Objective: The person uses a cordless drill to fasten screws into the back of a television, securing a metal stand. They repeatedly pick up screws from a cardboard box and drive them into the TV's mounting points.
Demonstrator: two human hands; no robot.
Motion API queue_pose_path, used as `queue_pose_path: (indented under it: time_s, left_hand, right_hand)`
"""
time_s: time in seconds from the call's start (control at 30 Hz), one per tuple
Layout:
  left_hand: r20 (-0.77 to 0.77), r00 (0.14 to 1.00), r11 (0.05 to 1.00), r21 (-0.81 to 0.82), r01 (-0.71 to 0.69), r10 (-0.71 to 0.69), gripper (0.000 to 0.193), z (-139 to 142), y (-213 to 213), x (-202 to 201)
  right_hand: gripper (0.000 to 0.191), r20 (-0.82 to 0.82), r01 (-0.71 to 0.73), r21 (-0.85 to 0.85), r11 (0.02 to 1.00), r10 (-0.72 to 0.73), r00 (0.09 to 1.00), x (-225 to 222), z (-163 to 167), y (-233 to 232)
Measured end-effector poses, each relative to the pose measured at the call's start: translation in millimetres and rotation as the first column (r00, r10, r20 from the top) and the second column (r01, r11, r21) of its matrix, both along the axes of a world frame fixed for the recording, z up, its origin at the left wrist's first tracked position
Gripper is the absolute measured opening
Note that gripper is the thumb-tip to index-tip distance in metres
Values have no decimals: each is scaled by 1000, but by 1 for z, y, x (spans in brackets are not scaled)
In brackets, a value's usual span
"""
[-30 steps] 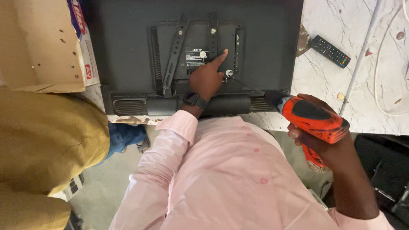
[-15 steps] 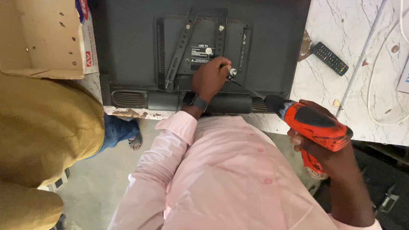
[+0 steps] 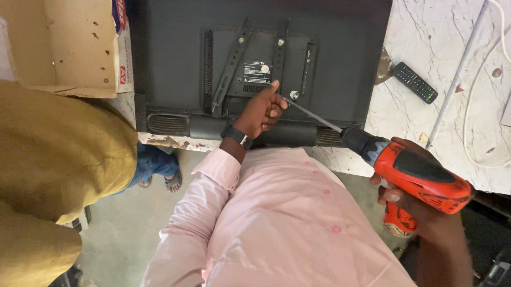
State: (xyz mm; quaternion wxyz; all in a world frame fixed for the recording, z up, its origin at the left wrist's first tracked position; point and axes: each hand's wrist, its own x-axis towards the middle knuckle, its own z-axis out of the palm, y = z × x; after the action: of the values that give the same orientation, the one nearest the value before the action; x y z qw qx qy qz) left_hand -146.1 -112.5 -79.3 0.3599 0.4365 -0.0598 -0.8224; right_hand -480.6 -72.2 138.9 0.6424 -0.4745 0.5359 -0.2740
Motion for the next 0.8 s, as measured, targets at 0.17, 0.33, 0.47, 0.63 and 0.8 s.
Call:
queue_pose_path:
  time_s: [0.17,0.33,0.47,0.63,0.8]
  left_hand:
    - [-146,986,995,-54,-86,77,47,5,8,-12]
    - [-71,992,983,-145,-115,106,37,14,13,-19]
    - [-172,969,931,-290,-220,175,37,24,17,-24]
    - [-404,903,912,-300,-279,143,37,29,20,-22]
    - [-468,876,907,-309,-287,118,39,32,20,-21]
  right_hand:
    - [71,-16,-1,-19,1000,1,1000,-13,1,7]
    - [64,50,44,2,999,-44,998,-21,0,15]
    - [56,138,68,76,995,-78,987,-33,-6,19]
    - [50,197,98,100,990,-117,973,-47,-13,27]
    - [53,273,90,94,991,-113,955,-50,-18,31]
